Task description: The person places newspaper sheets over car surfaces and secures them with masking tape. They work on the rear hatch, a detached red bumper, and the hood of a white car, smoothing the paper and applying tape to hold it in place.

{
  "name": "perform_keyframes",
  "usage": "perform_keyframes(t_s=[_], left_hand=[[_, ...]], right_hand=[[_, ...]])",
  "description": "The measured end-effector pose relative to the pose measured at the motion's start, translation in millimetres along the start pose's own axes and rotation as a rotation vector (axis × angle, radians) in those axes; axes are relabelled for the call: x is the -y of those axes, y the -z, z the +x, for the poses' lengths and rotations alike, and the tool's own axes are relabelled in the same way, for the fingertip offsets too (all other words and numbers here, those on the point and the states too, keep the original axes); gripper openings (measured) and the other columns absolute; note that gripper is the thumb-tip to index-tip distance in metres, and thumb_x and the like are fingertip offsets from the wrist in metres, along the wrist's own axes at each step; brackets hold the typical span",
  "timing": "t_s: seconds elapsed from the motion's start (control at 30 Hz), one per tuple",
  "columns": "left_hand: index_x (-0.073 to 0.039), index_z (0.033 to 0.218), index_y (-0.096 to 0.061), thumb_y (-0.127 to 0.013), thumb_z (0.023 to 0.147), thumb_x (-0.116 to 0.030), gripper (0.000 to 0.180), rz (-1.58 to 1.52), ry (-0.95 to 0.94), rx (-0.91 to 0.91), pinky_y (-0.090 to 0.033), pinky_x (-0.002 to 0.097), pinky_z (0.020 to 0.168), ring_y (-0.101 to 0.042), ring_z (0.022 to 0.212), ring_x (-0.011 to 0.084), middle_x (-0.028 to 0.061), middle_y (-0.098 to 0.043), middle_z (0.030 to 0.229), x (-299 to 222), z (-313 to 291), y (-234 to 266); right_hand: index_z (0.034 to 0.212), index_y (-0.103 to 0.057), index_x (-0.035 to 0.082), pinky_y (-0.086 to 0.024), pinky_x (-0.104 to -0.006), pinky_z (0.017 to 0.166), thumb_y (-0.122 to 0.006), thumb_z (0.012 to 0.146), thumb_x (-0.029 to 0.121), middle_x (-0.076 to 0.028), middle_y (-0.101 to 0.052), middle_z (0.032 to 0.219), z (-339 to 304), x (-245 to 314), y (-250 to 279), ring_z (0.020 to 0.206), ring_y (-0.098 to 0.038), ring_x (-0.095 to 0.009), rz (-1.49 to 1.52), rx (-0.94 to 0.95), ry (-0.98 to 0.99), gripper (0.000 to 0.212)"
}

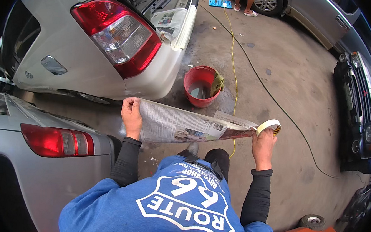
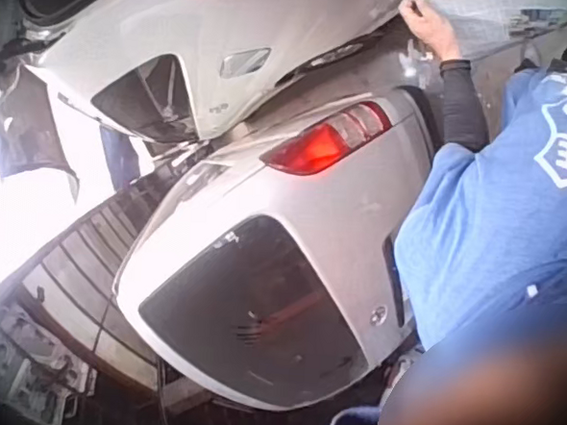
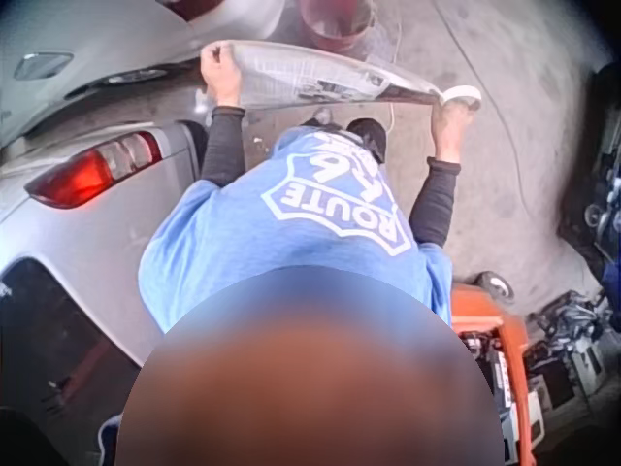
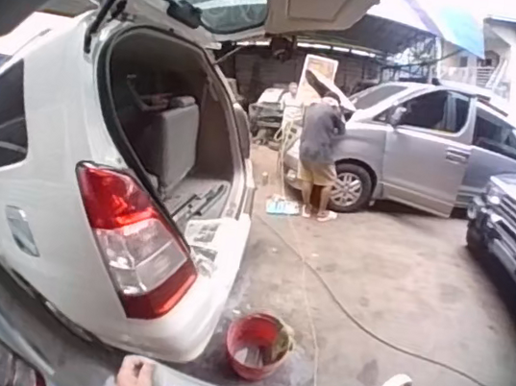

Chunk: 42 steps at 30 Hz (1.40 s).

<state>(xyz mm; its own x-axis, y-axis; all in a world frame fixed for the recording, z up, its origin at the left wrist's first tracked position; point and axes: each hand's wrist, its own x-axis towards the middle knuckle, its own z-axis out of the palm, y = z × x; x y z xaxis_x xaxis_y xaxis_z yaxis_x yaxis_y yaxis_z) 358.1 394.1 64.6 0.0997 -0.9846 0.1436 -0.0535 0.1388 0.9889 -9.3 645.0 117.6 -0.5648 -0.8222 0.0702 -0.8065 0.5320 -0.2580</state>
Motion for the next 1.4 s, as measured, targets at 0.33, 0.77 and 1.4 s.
perform_keyframes(t_s=[0.33,0.77,1.4], left_hand=[[-0.001,0.095,-0.060,-0.064,0.097,-0.012,0.011,0.155,0.042,-0.171,-0.045,0.0243,0.074,-0.051,0.077,0.0073,-0.0009,-0.059,0.085,90.8,132.3,-149.6],[0.001,0.100,-0.059,-0.057,0.100,-0.011,0.012,0.021,0.290,-0.522,-0.048,0.0273,0.078,-0.057,0.082,0.0102,0.0047,-0.063,0.092,123.0,155.6,-278.1],[-0.002,0.102,-0.058,-0.060,0.100,-0.015,0.013,0.137,0.235,-1.095,-0.047,0.0253,0.077,-0.055,0.082,0.0093,0.0022,-0.061,0.091,117.8,180.1,-349.7]], right_hand=[[0.107,-0.074,0.013,-0.039,-0.0457,0.088,-0.070,0.084,0.011,-0.008,-0.064,0.102,283.1,-40.9,-80.9,0.109,-0.056,-0.029,0.010,0.047,0.253,0.023],[0.112,-0.069,0.012,-0.041,-0.0453,0.087,-0.067,0.084,0.007,-0.008,-0.063,0.107,561.5,-39.6,-81.0,0.107,-0.057,-0.029,-0.033,0.121,0.708,0.029],[0.093,-0.068,0.004,-0.045,-0.0462,0.079,-0.068,0.086,0.014,-0.011,-0.066,0.091,811.9,114.9,-127.3,0.092,-0.061,-0.032,0.099,0.444,1.261,0.013]])
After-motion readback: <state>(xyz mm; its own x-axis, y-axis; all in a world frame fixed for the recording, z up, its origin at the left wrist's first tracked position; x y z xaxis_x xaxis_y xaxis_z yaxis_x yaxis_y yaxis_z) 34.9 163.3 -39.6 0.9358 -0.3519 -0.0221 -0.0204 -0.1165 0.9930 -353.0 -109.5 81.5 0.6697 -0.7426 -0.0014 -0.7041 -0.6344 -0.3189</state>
